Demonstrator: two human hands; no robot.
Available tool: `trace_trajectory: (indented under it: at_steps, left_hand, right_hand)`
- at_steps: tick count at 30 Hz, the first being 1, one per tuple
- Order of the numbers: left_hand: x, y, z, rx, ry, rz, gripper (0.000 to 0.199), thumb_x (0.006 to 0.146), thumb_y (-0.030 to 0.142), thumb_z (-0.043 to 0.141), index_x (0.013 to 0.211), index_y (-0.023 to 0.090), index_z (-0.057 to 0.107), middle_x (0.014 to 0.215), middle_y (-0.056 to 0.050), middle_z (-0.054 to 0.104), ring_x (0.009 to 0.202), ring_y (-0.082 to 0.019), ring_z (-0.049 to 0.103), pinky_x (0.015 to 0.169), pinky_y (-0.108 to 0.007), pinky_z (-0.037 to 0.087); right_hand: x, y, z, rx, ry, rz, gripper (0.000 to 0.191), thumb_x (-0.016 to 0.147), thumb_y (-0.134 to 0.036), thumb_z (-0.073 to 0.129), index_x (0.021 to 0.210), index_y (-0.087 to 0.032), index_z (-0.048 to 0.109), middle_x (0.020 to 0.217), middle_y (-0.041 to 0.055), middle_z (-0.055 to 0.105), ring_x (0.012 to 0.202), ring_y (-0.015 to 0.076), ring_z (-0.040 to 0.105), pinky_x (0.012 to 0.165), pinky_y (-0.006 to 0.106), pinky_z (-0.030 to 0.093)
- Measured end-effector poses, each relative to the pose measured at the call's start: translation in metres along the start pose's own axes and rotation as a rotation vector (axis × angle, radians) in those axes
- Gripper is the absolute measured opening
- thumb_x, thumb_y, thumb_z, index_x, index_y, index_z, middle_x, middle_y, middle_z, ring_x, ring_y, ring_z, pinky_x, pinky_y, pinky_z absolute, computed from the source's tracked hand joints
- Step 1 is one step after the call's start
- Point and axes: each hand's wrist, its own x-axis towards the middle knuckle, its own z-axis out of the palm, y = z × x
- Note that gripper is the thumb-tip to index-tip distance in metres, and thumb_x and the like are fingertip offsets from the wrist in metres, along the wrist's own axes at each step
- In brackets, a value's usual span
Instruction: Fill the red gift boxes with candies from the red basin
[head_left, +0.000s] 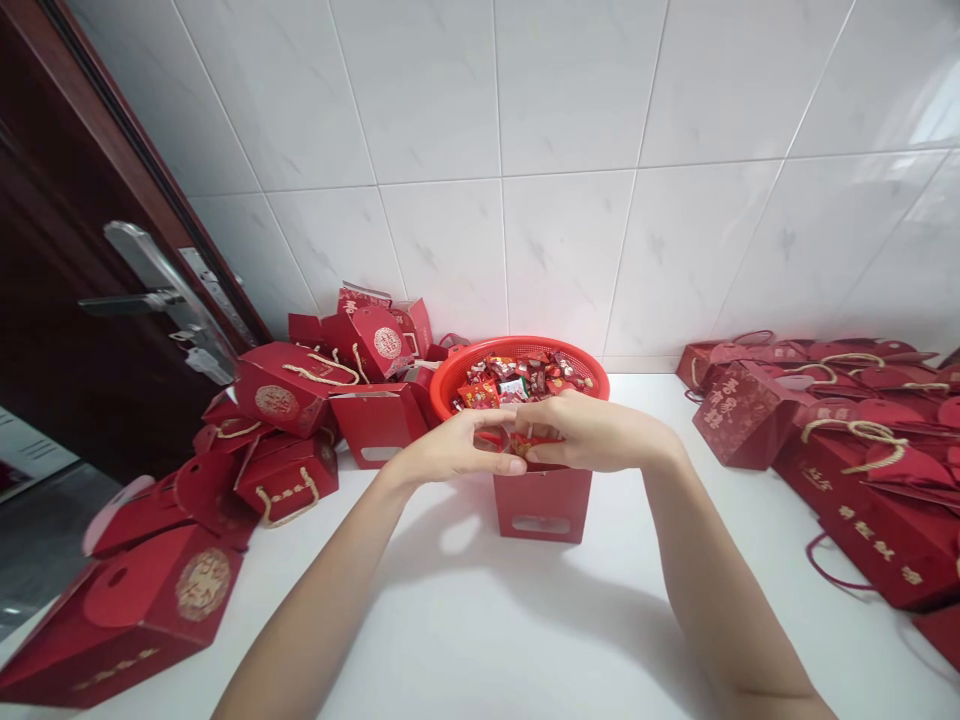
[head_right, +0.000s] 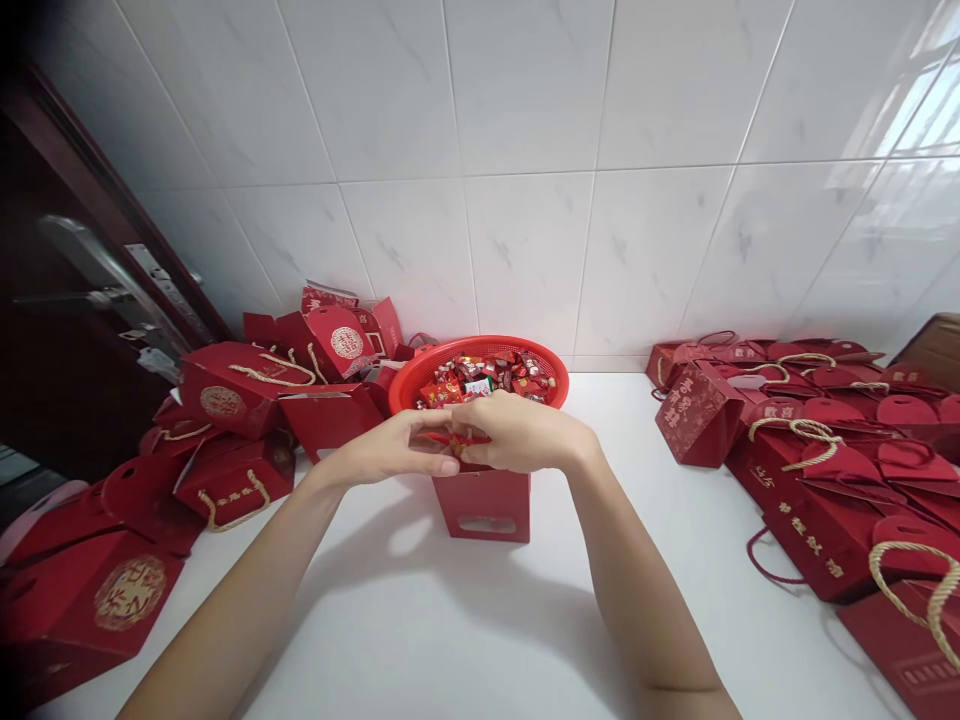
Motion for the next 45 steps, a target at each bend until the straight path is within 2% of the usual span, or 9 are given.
trace_trajectory:
  at_steps: [5,14,22,28,31,34,38,41,45]
  left_hand:
    - [0.001,-0.002,0.0,0.004,-0.016,0.031,0.054,0.079,0.037,0.075,0.13,0.024,0.064,0.123,-0.005,0.068,0.115,-0.026,0.061,0.105,-0.04,0.043]
    - [0.003,-0.003,0.0,0.049,0.011,0.033,0.046,0.085,0.04,0.068,0.128,0.024,0.066,0.121,-0.005,0.07,0.114,-0.025,0.062,0.102,-0.037,0.046]
    - [0.003,-0.006,0.003,0.114,0.081,0.027,0.047,0.084,0.044,0.068,0.128,0.026,0.067,0.138,-0.005,0.063,0.13,-0.029,0.055,0.102,-0.037,0.049]
    - [0.01,-0.014,0.012,0.181,0.266,0.134,0.031,0.086,0.034,0.065,0.114,0.024,0.075,0.121,-0.005,0.073,0.12,-0.029,0.063,0.098,-0.04,0.053]
    - [0.013,-0.019,0.013,0.18,0.35,0.16,0.032,0.085,0.036,0.066,0.113,0.023,0.075,0.122,-0.006,0.072,0.12,-0.03,0.063,0.094,-0.04,0.056]
    - [0.015,-0.023,0.01,0.138,0.455,0.189,0.043,0.084,0.038,0.069,0.124,0.023,0.069,0.128,-0.008,0.069,0.113,-0.029,0.066,0.089,-0.038,0.058]
    - [0.015,-0.024,0.005,-0.007,0.519,0.227,0.07,0.082,0.042,0.072,0.145,0.021,0.049,0.117,-0.011,0.073,0.099,-0.027,0.071,0.079,-0.035,0.06]
    - [0.014,-0.022,0.002,-0.122,0.547,0.24,0.075,0.08,0.043,0.074,0.145,0.017,0.046,0.108,-0.012,0.076,0.103,-0.028,0.071,0.083,-0.037,0.06]
    - [0.013,-0.02,0.0,-0.171,0.588,0.251,0.062,0.078,0.042,0.075,0.131,0.016,0.054,0.1,-0.01,0.077,0.095,-0.027,0.073,0.082,-0.036,0.06]
  right_hand:
    - [0.003,0.0,0.002,0.022,-0.088,-0.009,0.024,0.09,-0.012,0.046,0.094,-0.018,0.068,0.088,0.004,0.07,0.068,0.0136,0.057,0.057,0.025,0.036]
    - [0.004,0.003,0.002,-0.017,-0.077,0.023,0.022,0.092,-0.013,0.044,0.089,-0.017,0.065,0.081,0.0033,0.066,0.064,0.0134,0.052,0.057,0.026,0.033]
    - [-0.008,0.006,-0.008,0.057,0.164,0.037,0.015,0.093,-0.022,0.051,0.099,-0.018,0.065,0.09,0.0055,0.071,0.075,0.0159,0.061,0.06,0.025,0.038]
    - [-0.018,0.015,-0.015,0.043,0.354,0.006,0.02,0.092,-0.024,0.051,0.104,-0.019,0.066,0.097,0.0062,0.072,0.086,0.0195,0.065,0.071,0.029,0.047]
    - [-0.02,0.021,-0.017,0.049,0.384,0.041,0.021,0.092,-0.029,0.052,0.104,-0.02,0.066,0.103,0.007,0.071,0.091,0.0208,0.066,0.074,0.031,0.05]
    - [-0.021,0.027,-0.018,0.044,0.346,0.091,0.025,0.091,-0.033,0.054,0.11,-0.02,0.064,0.112,0.0083,0.069,0.095,0.0222,0.066,0.076,0.033,0.051]
    - [-0.019,0.034,-0.018,0.062,0.352,0.135,0.038,0.087,-0.035,0.059,0.123,-0.023,0.058,0.123,0.0096,0.065,0.104,0.0244,0.063,0.08,0.036,0.051]
    - [-0.017,0.037,-0.019,0.07,0.358,0.17,0.036,0.084,-0.032,0.063,0.119,-0.024,0.059,0.114,0.0079,0.067,0.098,0.024,0.064,0.075,0.034,0.05]
    - [-0.014,0.04,-0.019,0.202,0.305,0.128,0.016,0.085,-0.027,0.059,0.1,-0.022,0.058,0.091,0.0036,0.069,0.082,0.0202,0.064,0.065,0.031,0.048]
